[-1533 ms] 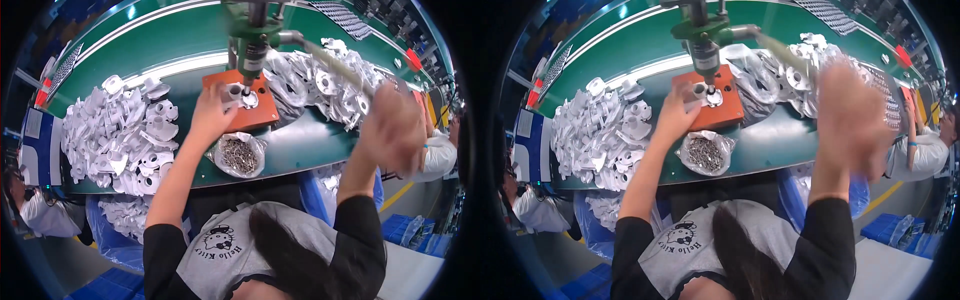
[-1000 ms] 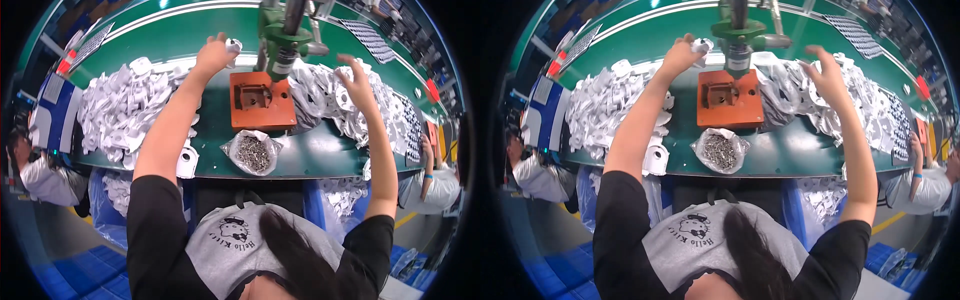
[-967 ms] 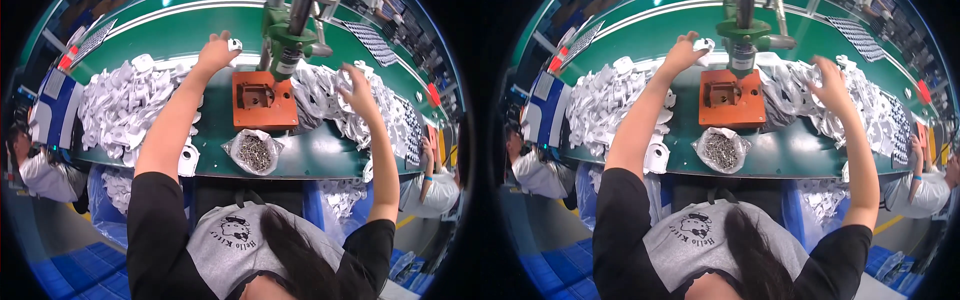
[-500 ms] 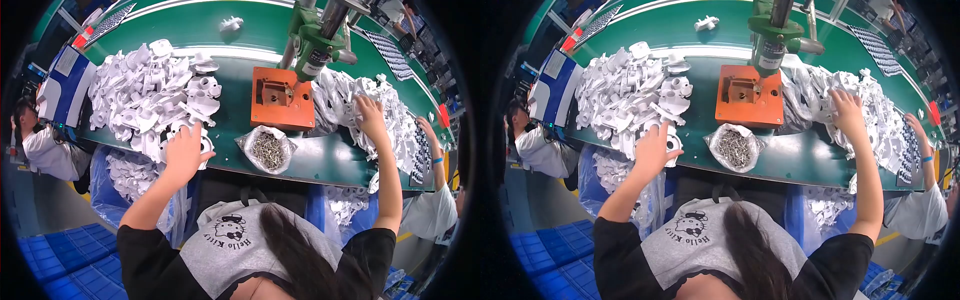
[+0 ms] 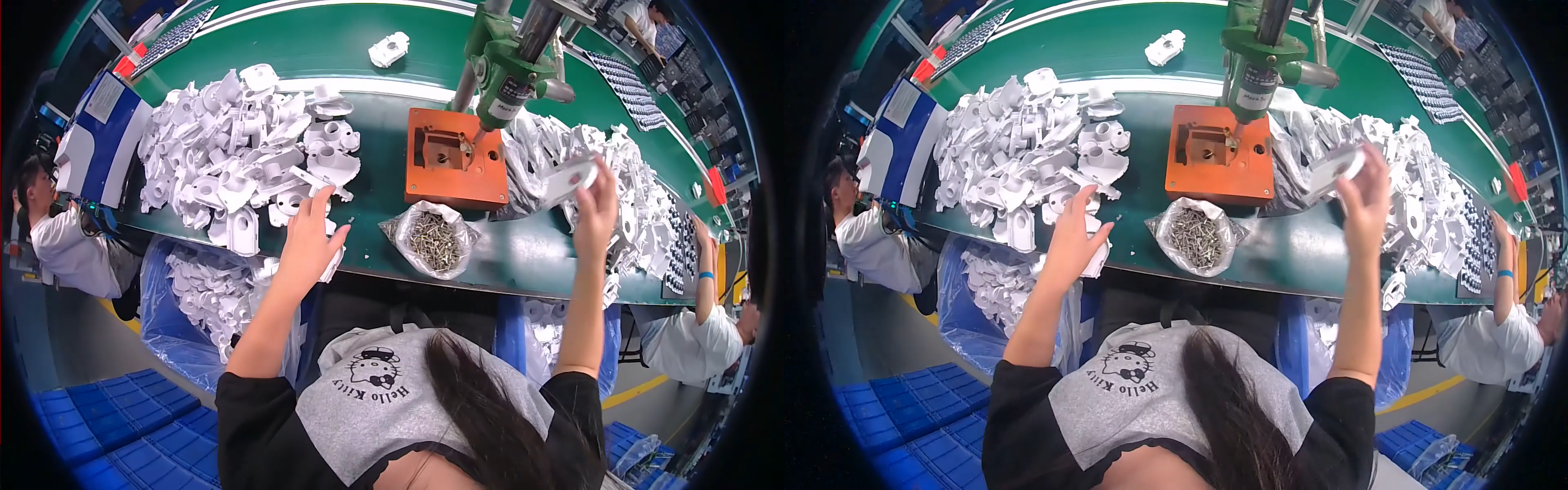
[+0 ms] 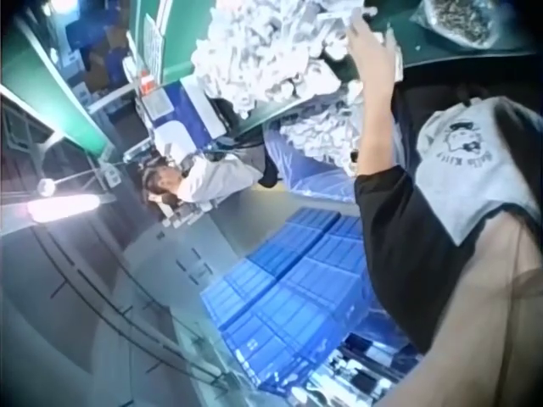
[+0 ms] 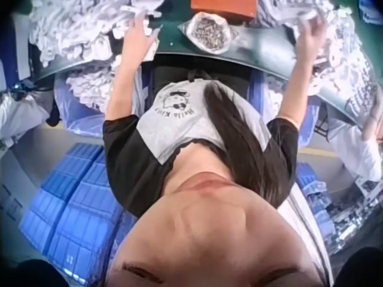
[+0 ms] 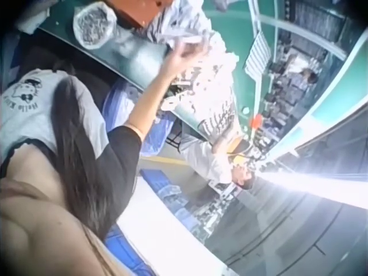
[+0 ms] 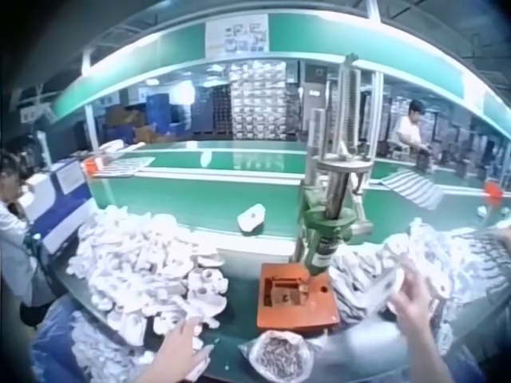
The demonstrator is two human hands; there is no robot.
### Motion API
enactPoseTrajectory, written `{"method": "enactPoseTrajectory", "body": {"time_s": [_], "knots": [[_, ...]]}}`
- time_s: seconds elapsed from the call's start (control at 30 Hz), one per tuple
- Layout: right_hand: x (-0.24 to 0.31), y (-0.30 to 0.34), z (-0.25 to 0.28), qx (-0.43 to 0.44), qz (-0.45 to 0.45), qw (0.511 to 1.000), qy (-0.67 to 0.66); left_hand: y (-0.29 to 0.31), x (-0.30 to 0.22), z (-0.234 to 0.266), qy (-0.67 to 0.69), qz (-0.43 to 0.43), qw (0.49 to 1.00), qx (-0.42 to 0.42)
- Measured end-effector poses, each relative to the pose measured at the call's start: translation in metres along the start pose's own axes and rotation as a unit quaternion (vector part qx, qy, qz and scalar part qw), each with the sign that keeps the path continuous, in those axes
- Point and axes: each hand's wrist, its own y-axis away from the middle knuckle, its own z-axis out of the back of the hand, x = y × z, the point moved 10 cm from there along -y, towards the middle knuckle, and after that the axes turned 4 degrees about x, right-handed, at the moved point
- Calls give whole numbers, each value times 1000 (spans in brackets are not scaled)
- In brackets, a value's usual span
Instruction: Assembling small white plastic components using a manual press at an industrial workstation.
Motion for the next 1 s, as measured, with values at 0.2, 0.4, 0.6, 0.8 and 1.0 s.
{"method": "enactPoseTrajectory", "body": {"time_s": [0.2,0.4,0.6,0.8,1.0], "knots": [[8,56,-118,153,-31,963,-221,5,15,3,-66,-61,990,-106],[21,84,-192,283,-57,946,-147,-9,0,26,73,-1,992,-105],[76,87,-234,227,89,965,95,-20,-40,42,208,7,963,-174],[53,66,-216,148,55,975,157,-22,-43,-2,483,106,868,-45],[29,62,-208,306,-60,947,74,-16,-68,-1,635,4,772,-28]]}}
